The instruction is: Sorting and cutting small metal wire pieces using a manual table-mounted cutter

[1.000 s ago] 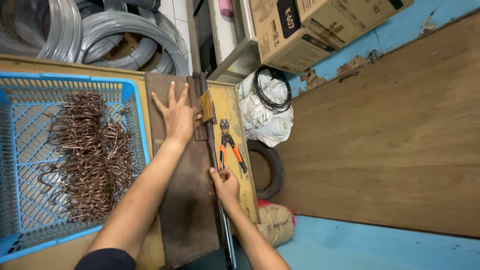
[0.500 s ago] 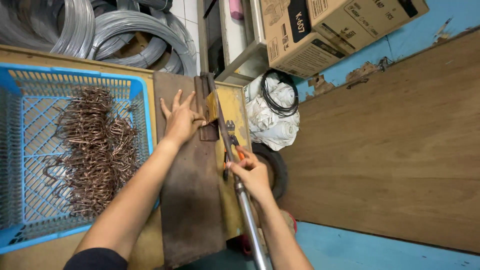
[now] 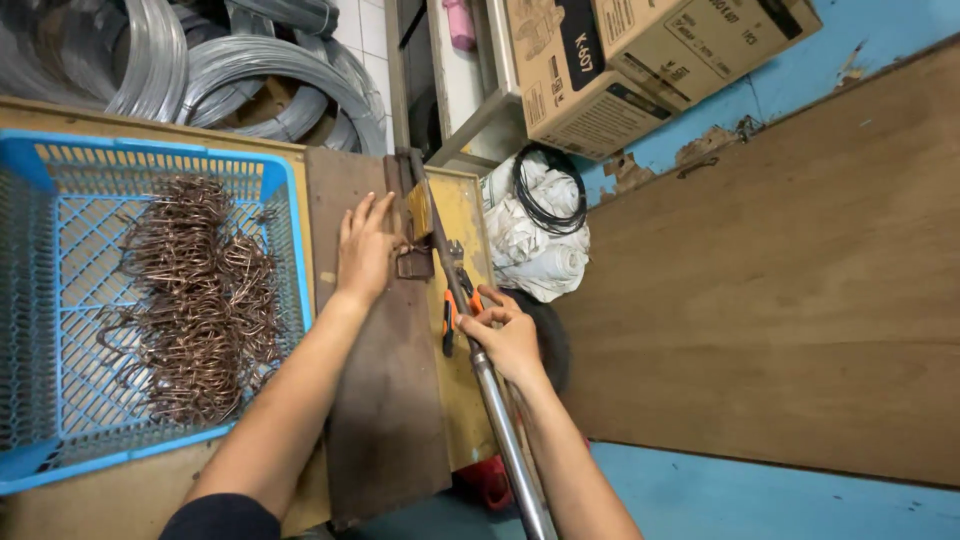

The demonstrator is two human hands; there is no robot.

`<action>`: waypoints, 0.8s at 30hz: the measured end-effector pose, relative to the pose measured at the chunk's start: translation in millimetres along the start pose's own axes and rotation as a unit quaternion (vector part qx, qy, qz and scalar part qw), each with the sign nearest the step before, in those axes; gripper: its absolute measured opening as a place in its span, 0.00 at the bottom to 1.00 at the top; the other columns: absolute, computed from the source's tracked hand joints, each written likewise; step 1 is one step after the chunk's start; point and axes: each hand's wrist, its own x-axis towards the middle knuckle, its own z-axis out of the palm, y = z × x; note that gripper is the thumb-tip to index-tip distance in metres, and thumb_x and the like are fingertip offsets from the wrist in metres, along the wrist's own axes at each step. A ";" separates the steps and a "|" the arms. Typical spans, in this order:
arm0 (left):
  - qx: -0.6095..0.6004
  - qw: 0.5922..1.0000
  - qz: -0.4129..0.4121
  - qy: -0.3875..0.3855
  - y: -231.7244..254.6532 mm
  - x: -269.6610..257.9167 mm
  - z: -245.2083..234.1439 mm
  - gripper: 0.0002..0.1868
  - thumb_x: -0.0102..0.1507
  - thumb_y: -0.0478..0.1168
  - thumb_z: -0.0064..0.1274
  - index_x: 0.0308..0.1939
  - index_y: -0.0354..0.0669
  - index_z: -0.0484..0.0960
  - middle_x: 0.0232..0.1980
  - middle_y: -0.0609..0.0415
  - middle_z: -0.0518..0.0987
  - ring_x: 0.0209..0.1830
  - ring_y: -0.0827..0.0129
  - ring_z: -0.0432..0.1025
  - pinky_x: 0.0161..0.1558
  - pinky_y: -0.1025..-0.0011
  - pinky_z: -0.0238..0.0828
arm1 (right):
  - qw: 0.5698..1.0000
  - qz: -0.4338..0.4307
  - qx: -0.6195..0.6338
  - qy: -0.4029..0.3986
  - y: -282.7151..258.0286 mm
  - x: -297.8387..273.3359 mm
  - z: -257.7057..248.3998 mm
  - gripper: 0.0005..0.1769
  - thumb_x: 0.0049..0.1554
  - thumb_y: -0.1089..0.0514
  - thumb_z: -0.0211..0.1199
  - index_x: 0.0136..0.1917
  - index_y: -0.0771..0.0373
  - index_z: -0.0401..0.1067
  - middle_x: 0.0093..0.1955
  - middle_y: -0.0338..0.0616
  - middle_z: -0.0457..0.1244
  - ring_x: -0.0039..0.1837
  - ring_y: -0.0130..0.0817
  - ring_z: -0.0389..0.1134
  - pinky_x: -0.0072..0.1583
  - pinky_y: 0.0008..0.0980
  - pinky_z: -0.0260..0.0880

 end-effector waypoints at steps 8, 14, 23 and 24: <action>0.098 0.995 0.024 -0.021 5.5 -41.0 -22.9 0.09 0.62 0.46 0.56 0.41 0.55 0.91 0.75 0.57 0.69 0.80 0.49 0.52 0.72 0.45 0.55 | 0.997 -0.039 -0.067 0.029 38.0 8.1 13.1 0.12 0.42 0.50 0.79 0.33 0.59 0.82 0.69 0.46 0.65 0.76 0.54 0.58 0.73 0.48 0.58; -0.002 0.999 0.009 0.046 15.1 -81.4 -69.1 0.08 0.62 0.46 0.60 0.41 0.53 0.90 0.69 0.56 0.73 0.77 0.48 0.57 0.70 0.46 0.58 | 0.989 -0.085 -0.110 0.056 100.8 21.4 46.3 0.13 0.40 0.50 0.79 0.31 0.60 0.80 0.64 0.48 0.68 0.74 0.56 0.60 0.73 0.48 0.60; -0.051 0.998 -0.011 0.038 17.0 -156.5 -139.3 0.06 0.61 0.43 0.61 0.39 0.49 0.90 0.62 0.53 0.79 0.68 0.46 0.68 0.65 0.50 0.65 | 0.962 -0.189 -0.161 0.116 66.1 -14.9 72.8 0.17 0.48 0.49 0.77 0.45 0.61 0.79 0.52 0.60 0.68 0.60 0.58 0.69 0.59 0.49 0.69; -0.025 0.999 -0.011 0.031 14.6 -165.9 -146.4 0.07 0.61 0.44 0.61 0.39 0.50 0.90 0.61 0.54 0.79 0.68 0.48 0.68 0.65 0.52 0.66 | 0.963 -0.206 -0.122 0.124 41.0 -30.7 75.3 0.22 0.49 0.51 0.77 0.55 0.60 0.78 0.55 0.61 0.67 0.61 0.60 0.69 0.60 0.50 0.70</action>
